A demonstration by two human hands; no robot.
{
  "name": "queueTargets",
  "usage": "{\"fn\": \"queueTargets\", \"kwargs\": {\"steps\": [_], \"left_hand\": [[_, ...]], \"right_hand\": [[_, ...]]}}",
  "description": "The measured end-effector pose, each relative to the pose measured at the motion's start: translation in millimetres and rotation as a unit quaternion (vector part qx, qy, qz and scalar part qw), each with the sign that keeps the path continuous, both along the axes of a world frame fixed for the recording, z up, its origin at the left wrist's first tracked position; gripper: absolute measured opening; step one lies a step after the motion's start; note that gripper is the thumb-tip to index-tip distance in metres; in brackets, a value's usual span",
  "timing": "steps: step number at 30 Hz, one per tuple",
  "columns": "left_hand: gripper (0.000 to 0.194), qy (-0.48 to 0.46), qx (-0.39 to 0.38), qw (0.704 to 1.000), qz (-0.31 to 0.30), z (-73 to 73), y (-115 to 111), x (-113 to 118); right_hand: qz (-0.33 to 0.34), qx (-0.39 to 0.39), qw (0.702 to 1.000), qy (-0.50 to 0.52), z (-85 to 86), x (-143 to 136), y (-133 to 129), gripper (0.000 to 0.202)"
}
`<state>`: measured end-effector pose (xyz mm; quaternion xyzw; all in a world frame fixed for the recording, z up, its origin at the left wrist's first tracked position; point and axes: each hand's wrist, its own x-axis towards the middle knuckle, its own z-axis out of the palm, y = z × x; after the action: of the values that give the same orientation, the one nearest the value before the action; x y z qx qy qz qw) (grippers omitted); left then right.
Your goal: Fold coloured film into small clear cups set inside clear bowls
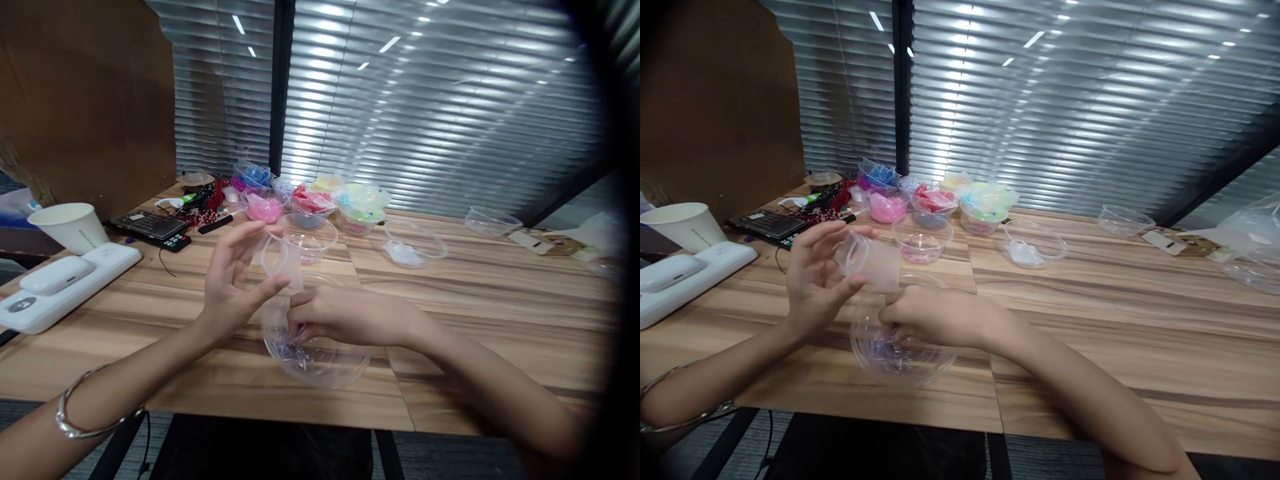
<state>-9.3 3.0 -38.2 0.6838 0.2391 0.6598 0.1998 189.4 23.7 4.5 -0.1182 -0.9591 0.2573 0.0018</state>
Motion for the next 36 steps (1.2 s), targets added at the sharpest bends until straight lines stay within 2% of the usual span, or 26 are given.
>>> {"fn": "queueTargets", "kwargs": {"steps": [4,12,18,21,25,27,31,36], "left_hand": [[0.058,-0.007,0.002,1.000,0.022,1.5,-1.7,0.0],[0.059,0.004,0.085,0.995,0.043,4.6,-5.6,1.4],[0.054,-0.044,0.063,0.993,0.091,0.8,-4.3,3.0],[0.056,-0.047,0.040,0.996,0.066,-1.4,-5.9,3.6],[0.057,-0.001,0.023,0.999,-0.028,-1.4,-10.3,2.8],[0.057,0.022,0.014,0.998,-0.054,-0.9,-11.4,2.1],[0.064,0.047,-0.003,0.998,-0.041,-2.7,-9.7,0.6],[0.081,0.113,-0.042,0.992,-0.037,-6.7,-6.8,0.4]], "right_hand": [[-0.018,0.006,1.000,-0.012,9.7,11.2,5.1,0.016],[-0.036,0.014,0.999,-0.004,16.1,13.1,11.9,0.017],[-0.043,-0.037,0.998,-0.032,17.8,11.8,18.0,0.015],[-0.036,-0.055,0.998,-0.016,19.3,13.0,20.5,0.012],[-0.039,-0.050,0.998,0.002,22.5,14.5,23.8,0.011],[-0.045,-0.044,0.998,0.014,23.9,15.8,26.2,0.012],[-0.052,-0.022,0.997,0.060,26.5,20.6,29.9,0.013],[-0.091,0.051,0.982,0.157,35.7,25.7,25.0,0.014]]}}
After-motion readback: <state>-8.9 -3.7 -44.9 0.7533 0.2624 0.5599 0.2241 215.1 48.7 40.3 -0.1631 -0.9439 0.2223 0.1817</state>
